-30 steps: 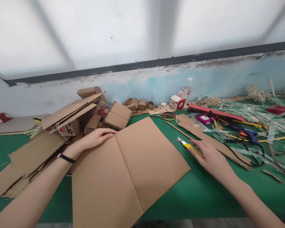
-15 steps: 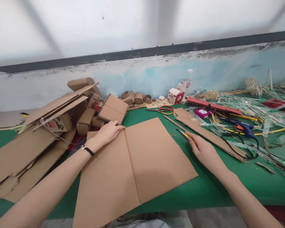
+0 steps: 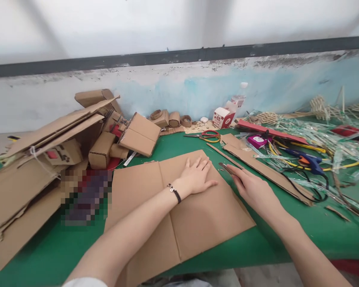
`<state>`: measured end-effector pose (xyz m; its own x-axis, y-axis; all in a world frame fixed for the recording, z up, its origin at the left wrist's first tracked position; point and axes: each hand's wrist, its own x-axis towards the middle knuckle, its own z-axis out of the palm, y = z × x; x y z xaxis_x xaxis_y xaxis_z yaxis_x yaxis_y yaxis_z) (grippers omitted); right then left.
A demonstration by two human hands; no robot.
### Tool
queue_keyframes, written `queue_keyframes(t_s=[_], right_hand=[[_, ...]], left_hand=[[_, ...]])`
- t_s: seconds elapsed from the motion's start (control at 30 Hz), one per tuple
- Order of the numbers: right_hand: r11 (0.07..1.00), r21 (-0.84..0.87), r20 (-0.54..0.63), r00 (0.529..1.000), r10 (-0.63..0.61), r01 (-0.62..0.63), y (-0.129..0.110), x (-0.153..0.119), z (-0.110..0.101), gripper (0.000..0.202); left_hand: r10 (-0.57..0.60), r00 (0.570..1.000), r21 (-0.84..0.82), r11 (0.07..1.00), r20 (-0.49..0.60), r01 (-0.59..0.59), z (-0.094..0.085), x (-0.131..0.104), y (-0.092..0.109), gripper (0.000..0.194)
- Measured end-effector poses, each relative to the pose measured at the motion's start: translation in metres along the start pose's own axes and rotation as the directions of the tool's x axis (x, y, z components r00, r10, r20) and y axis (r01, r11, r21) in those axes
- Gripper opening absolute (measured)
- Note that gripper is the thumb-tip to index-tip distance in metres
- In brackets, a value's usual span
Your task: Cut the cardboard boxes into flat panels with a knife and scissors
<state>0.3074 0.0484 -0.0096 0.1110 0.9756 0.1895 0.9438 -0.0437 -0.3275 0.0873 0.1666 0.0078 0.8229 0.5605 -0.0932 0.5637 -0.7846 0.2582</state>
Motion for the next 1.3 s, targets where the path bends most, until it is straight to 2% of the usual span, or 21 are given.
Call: queue_keyframes(t_s=[0.13,0.4,0.93,1.3], right_hand=[[0.995,-0.098,0.065,0.998,0.015,-0.009,-0.003,0.005,-0.006,0.048],[0.963,-0.268,0.121,0.992,0.028,0.006,-0.02,0.031,-0.006,0.046],[0.924,-0.381,0.191,0.979,0.075,0.004,-0.043,0.041,-0.014,0.051],[0.892,-0.445,0.249,0.968,0.035,0.082,-0.046,0.05,-0.022,0.05]], left_hand=[[-0.043,0.998,-0.026,0.999,-0.036,0.043,0.009,0.016,-0.014,0.087],[-0.073,0.995,-0.03,0.997,-0.074,0.071,0.007,0.03,-0.035,0.084],[-0.078,0.992,0.004,0.997,-0.103,0.079,0.008,0.031,-0.034,0.084],[-0.068,0.991,0.014,0.997,-0.112,0.07,0.01,0.031,-0.033,0.081]])
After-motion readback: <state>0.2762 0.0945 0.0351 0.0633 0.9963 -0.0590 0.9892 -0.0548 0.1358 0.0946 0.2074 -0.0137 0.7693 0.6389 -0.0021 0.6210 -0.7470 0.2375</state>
